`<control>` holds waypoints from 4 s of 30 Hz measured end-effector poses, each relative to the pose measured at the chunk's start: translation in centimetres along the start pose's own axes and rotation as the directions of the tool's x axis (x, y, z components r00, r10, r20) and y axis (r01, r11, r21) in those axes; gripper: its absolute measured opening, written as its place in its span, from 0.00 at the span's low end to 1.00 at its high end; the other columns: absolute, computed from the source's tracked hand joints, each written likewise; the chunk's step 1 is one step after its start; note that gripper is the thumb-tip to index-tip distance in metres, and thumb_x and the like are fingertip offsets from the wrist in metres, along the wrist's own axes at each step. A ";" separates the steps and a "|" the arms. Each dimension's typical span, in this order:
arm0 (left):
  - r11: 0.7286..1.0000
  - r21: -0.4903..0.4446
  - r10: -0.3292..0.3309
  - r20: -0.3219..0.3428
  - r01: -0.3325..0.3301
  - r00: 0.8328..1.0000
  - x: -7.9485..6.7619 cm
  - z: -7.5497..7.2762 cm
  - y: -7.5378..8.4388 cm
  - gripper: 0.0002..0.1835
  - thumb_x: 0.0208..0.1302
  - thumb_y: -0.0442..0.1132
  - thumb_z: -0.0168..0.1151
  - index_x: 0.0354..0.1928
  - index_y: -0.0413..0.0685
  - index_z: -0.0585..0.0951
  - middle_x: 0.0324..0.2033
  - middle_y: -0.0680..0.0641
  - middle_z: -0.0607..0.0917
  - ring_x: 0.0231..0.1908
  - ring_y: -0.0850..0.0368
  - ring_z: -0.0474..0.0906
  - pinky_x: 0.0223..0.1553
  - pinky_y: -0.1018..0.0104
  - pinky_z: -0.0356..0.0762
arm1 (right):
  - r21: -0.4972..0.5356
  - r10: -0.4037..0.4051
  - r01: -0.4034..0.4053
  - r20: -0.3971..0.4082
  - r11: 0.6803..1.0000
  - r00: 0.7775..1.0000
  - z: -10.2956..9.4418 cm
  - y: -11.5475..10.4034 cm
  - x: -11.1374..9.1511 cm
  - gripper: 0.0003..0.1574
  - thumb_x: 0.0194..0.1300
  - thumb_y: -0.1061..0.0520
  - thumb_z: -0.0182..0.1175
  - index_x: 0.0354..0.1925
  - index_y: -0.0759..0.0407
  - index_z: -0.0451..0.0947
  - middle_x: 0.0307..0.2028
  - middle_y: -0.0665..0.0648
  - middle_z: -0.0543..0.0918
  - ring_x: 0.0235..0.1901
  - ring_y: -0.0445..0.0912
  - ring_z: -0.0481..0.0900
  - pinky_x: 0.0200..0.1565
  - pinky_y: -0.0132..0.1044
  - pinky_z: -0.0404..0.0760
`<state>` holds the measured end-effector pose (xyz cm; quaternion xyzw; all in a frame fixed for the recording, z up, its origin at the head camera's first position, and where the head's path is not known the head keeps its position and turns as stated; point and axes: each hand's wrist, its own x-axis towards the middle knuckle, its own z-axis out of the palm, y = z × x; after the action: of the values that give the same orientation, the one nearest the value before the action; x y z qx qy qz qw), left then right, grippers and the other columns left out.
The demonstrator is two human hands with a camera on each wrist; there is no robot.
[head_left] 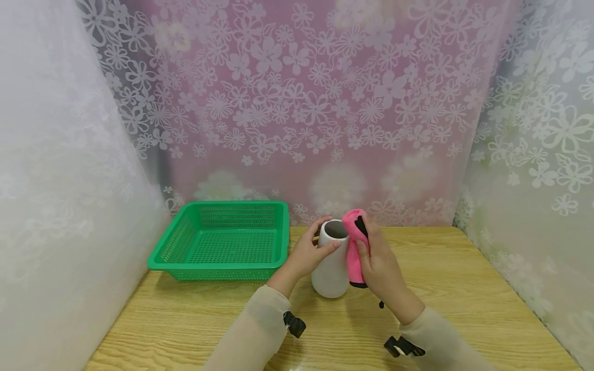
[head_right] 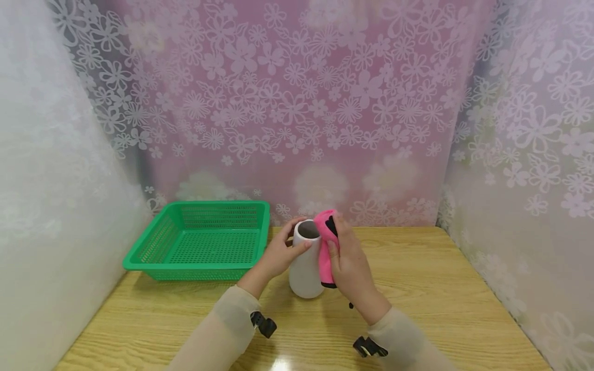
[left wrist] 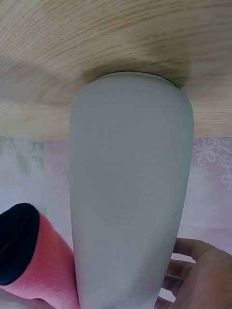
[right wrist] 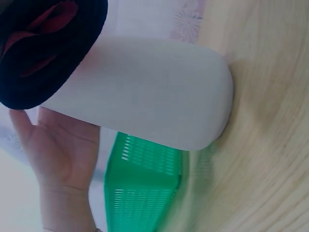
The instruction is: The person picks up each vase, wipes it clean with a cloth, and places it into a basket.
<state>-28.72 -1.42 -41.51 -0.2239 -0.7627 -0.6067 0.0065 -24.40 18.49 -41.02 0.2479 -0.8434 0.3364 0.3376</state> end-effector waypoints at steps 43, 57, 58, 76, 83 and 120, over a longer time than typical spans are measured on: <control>1.000 0.001 -0.027 0.009 0.027 1.000 -0.9 0.0 2.0 0.34 0.70 0.43 0.64 0.75 0.56 0.64 0.64 0.42 0.73 0.63 0.40 0.71 0.59 0.42 0.74 | 0.193 0.302 -0.316 0.099 0.929 0.948 2.3 1.6 -1.2 0.36 0.82 0.54 0.40 0.80 0.57 0.42 0.71 0.71 0.59 0.64 0.65 0.65 0.62 0.66 0.67; 1.000 -0.009 -0.024 0.018 0.024 1.000 -1.9 -0.4 4.1 0.33 0.70 0.43 0.64 0.74 0.54 0.65 0.64 0.41 0.73 0.63 0.40 0.72 0.59 0.42 0.74 | 0.139 0.398 -0.440 0.254 0.887 0.881 3.0 2.9 -2.1 0.35 0.83 0.53 0.39 0.78 0.64 0.44 0.73 0.73 0.56 0.72 0.67 0.56 0.69 0.64 0.56; 1.000 -0.008 -0.023 0.018 0.023 1.000 -1.8 -0.4 4.1 0.33 0.70 0.43 0.64 0.74 0.54 0.65 0.64 0.41 0.73 0.63 0.40 0.72 0.59 0.42 0.74 | 0.131 0.404 -0.447 0.263 0.885 0.876 3.1 3.0 -2.1 0.35 0.83 0.53 0.39 0.78 0.64 0.44 0.73 0.73 0.56 0.72 0.67 0.56 0.69 0.64 0.56; 1.000 -0.017 -0.021 0.013 0.021 1.000 -1.6 -0.3 3.7 0.34 0.70 0.42 0.64 0.75 0.54 0.64 0.64 0.41 0.73 0.63 0.41 0.71 0.61 0.42 0.72 | 0.002 0.504 -0.556 0.419 0.831 0.755 3.5 3.7 -2.9 0.33 0.82 0.57 0.38 0.76 0.71 0.46 0.73 0.76 0.55 0.72 0.68 0.53 0.70 0.62 0.53; 1.000 -0.018 -0.021 0.009 0.021 1.000 -1.6 -0.3 3.6 0.34 0.69 0.42 0.65 0.74 0.54 0.65 0.63 0.42 0.74 0.63 0.42 0.72 0.61 0.43 0.73 | -0.033 0.528 -0.578 0.454 0.815 0.718 4.0 4.2 -3.5 0.33 0.82 0.56 0.38 0.76 0.70 0.46 0.72 0.77 0.56 0.71 0.68 0.55 0.70 0.62 0.54; 1.000 -0.017 -0.015 0.014 0.015 1.000 -1.7 -0.3 3.8 0.34 0.70 0.42 0.64 0.74 0.53 0.64 0.63 0.42 0.74 0.64 0.42 0.71 0.62 0.43 0.72 | -0.080 0.530 -0.584 0.532 0.808 0.660 2.8 4.6 -2.9 0.34 0.81 0.53 0.42 0.75 0.71 0.51 0.70 0.78 0.61 0.69 0.70 0.59 0.69 0.65 0.56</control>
<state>-25.98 -1.63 -38.39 -0.2226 -0.7593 -0.6115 -0.0053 -26.62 19.98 -46.60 0.0766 -0.9201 0.3821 -0.0405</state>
